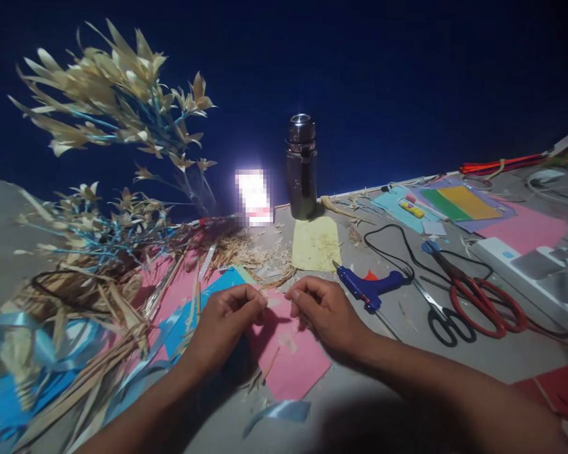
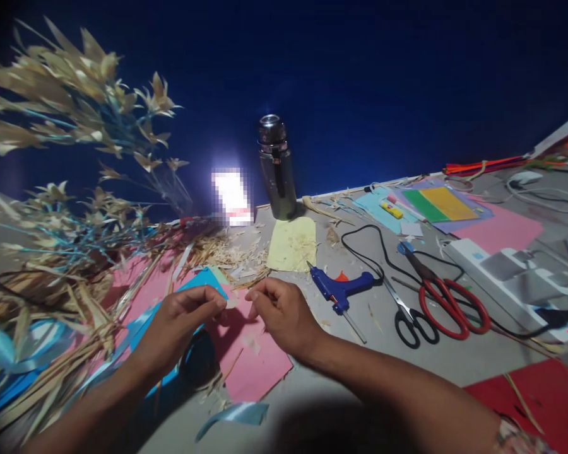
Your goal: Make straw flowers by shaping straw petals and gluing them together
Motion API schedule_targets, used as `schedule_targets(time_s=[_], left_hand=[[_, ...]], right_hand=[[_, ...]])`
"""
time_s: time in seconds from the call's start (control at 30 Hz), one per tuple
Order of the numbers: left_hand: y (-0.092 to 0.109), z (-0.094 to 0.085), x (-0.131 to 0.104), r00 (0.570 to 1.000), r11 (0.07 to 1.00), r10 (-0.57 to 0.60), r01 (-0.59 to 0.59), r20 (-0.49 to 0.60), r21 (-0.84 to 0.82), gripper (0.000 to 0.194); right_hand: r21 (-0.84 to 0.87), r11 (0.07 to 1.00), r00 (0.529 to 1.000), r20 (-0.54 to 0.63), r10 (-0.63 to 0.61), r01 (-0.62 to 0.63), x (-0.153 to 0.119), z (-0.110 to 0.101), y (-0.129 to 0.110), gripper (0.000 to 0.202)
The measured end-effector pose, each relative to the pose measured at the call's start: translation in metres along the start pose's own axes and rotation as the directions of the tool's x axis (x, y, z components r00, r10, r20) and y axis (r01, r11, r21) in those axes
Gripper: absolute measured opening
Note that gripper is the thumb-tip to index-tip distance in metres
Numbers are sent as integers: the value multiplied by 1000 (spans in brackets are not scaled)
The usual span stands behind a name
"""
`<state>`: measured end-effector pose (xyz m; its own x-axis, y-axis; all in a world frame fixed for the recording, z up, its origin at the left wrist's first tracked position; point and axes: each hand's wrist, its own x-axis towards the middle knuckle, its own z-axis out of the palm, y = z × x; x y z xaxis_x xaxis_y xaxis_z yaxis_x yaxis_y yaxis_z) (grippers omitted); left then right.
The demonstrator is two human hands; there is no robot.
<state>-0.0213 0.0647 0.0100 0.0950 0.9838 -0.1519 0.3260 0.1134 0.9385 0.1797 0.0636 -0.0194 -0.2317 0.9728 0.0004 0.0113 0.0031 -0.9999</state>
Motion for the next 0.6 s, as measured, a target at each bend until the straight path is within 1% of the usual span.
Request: schedule_targets(time_s=[0.07,0.17,0.27,0.33,0.37,0.4,0.43,0.47,0.5,0.57,0.6], left_hand=[[3,1,-3,997,993,64,-59,-51,103,25],[10,3,-7,978,956,184,-153,-102,251,24],[12,4,-9,959,915,272,-229,-86,333,22],[10,3,-10,933,878,355,-310,-62,365,19],[8,2,-10,913,856,407,-364,-43,367,18],[6,2,-10,888,833,459,-422,-20,358,16],[3,1,-10,860,809,510,-481,3,338,15],[1,0,-9,831,786,556,-535,23,311,15],[-2,-1,-8,803,766,595,-579,35,280,14],[-7,-3,-6,759,735,650,-641,38,220,11],[-8,-3,-4,745,727,666,-659,32,192,11]], right_hand=[[46,999,1000,9,28,-29,0,0,0,22],[19,1000,1000,28,-5,5,-3,1,-1,22],[-52,996,996,58,-63,66,-6,2,-2,23],[-12,999,996,71,-46,47,-4,2,1,30],[53,999,996,88,-3,-2,-3,2,3,37],[137,987,990,126,62,-80,-1,2,6,44],[224,958,973,186,138,-179,2,2,9,50],[295,912,941,266,207,-284,4,1,11,54],[341,860,900,355,255,-379,6,0,13,55],[389,771,818,503,280,-503,7,-1,14,52],[410,741,793,549,264,-531,7,-1,14,50]])
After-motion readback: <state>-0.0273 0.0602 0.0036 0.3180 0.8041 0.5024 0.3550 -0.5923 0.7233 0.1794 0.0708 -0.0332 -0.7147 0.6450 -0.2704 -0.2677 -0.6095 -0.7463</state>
